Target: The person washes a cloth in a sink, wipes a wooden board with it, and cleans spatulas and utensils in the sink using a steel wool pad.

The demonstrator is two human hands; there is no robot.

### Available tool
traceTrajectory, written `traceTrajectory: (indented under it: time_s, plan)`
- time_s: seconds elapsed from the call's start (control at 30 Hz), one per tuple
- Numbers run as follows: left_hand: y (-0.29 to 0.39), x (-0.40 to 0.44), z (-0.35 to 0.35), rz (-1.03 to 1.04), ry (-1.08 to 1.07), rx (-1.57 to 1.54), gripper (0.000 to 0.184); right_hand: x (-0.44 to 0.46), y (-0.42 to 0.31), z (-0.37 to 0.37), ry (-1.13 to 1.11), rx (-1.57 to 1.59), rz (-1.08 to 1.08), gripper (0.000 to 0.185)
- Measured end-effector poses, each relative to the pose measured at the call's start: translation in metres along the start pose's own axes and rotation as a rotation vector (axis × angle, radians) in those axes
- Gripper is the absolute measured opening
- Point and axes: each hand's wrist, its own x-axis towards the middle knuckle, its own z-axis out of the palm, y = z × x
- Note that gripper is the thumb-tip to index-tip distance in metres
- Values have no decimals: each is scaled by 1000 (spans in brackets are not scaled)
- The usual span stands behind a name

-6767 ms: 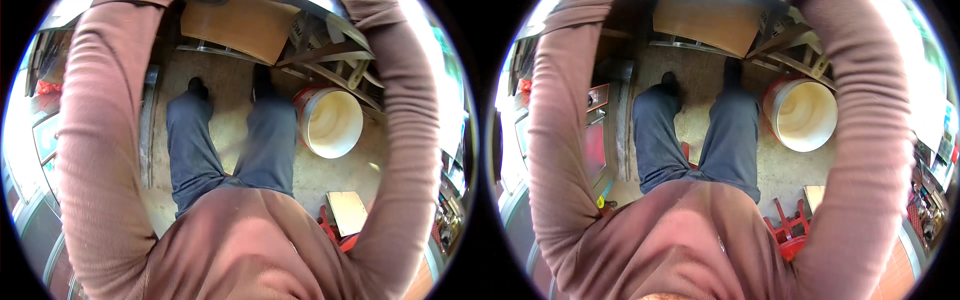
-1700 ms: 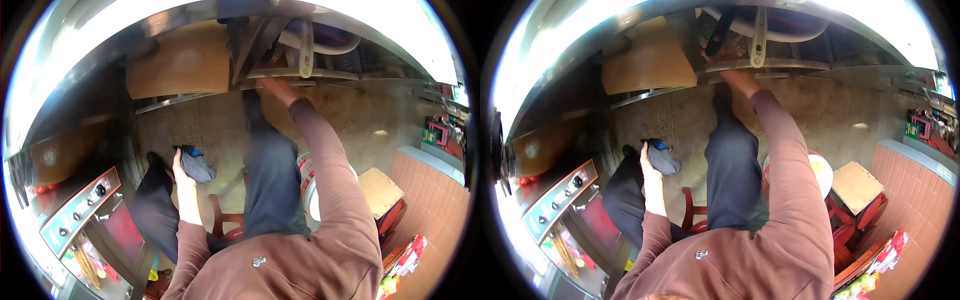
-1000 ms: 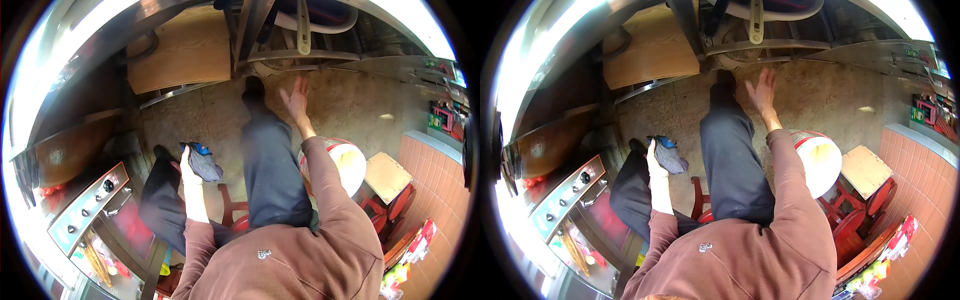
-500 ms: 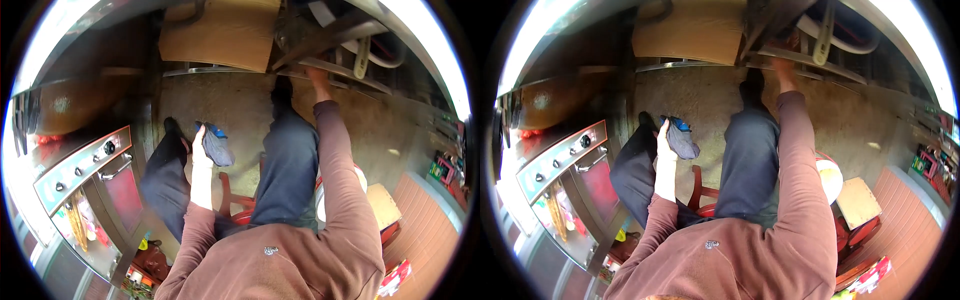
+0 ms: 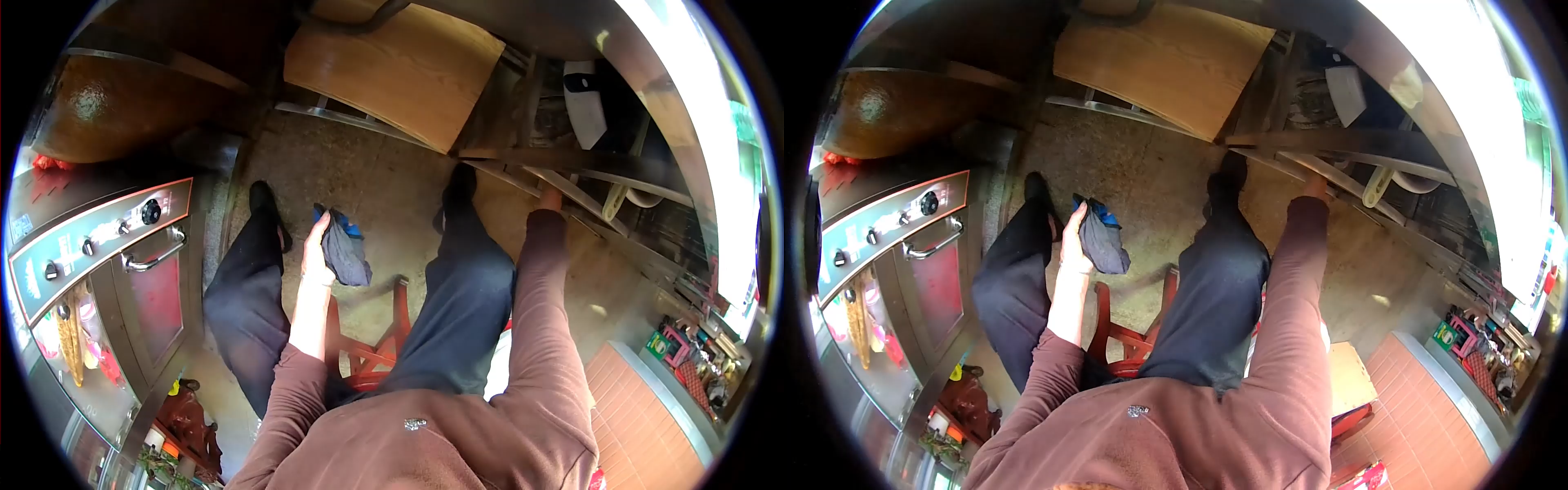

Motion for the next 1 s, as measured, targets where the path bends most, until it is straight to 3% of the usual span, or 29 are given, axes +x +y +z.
traceTrajectory:
  time_s: [0.27,0.7,0.87,0.93,1.0]
  plan:
    - [-12,4,-1,-22,4,31,26,43,-10,17,47,15,-38,41]
    - [-11,-6,10,-9,74,65,28,1,7,-6,-44,-27,-11,39]
    - [-11,-16,10,-8,72,52,28,-47,19,-35,-251,-87,5,38]
    - [-7,-27,15,-6,58,95,29,-80,24,-59,-418,-42,120,35]
    - [1,-47,29,10,78,168,29,-109,-12,-116,-511,378,303,29]
